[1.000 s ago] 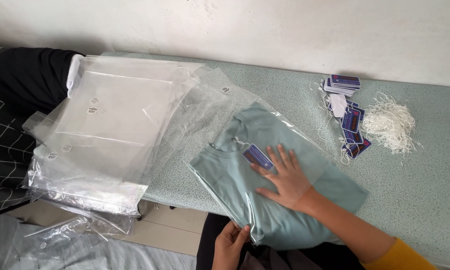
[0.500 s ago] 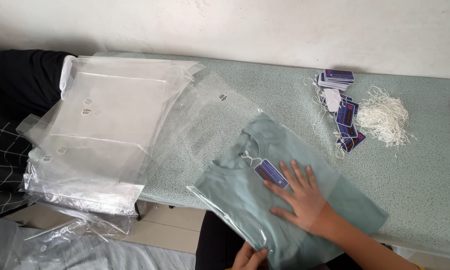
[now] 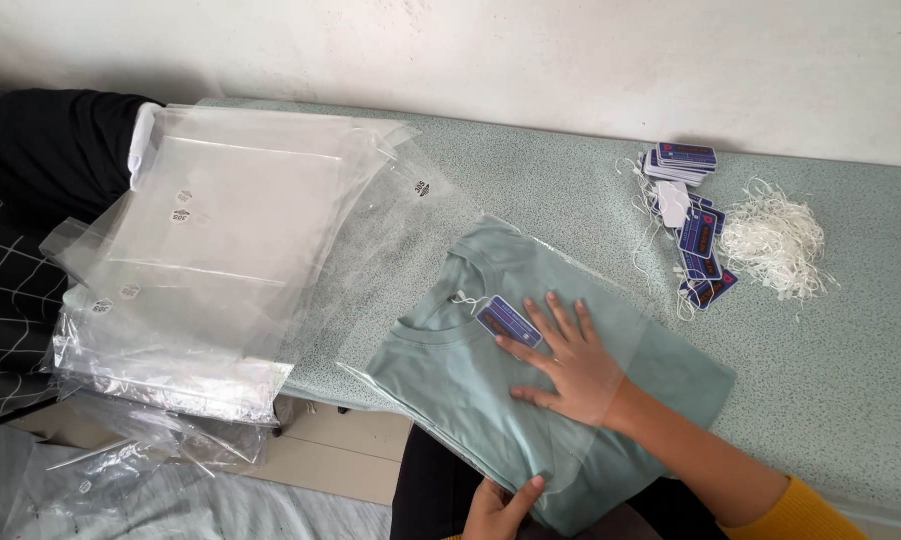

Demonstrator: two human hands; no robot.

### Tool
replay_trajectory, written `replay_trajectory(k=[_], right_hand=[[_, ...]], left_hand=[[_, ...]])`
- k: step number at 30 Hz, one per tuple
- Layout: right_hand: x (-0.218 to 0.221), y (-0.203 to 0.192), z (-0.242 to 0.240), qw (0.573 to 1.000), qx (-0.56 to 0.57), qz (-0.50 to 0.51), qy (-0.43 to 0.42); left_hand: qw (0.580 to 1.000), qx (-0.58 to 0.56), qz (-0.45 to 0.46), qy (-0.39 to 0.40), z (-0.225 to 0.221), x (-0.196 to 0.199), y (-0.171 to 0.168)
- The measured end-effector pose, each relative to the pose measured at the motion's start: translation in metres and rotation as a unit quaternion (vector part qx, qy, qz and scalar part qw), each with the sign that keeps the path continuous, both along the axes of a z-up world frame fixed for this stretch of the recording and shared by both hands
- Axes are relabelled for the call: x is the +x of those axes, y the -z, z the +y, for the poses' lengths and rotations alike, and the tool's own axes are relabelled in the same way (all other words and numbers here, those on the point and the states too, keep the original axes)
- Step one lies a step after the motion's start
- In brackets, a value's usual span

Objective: The person attaches a tag to a folded light green t-shirt using a white string. They then place the t-shirt into a clear plastic bag, smooth it out, and seal the bag. Finally, the person places the packaged t-shirt on a stack of other packaged clothes.

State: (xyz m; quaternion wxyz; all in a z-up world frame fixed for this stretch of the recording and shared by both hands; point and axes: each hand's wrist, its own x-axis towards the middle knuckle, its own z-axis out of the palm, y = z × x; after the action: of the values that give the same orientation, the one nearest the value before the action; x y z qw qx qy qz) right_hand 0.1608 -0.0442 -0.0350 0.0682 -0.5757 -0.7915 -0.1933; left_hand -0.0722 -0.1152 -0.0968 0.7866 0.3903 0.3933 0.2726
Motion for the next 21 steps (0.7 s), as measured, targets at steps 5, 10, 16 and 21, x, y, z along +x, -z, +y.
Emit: replay_trajectory(k=[5,10,16,21], right_hand=[[-0.004,0.007,0.001,1.000,-0.008,-0.004,0.016],[-0.004,0.005,-0.015,0.991,0.021,-0.121,0.058],[0.015,-0.001,-0.015,0.993,-0.050,0.110,0.003],[0.026,-0.022,0.012,0.956,-0.216,0.197,0.003]], left_hand=[[0.995,-0.049,-0.070,-0.053,-0.008,0.005,0.025],[0.991,-0.092,-0.066,-0.067,-0.005,0.007,-0.004],[0.985,-0.133,-0.079,-0.077,0.002,-0.001,-0.026],[0.975,-0.184,0.064,-0.109,-0.003,-0.013,-0.023]])
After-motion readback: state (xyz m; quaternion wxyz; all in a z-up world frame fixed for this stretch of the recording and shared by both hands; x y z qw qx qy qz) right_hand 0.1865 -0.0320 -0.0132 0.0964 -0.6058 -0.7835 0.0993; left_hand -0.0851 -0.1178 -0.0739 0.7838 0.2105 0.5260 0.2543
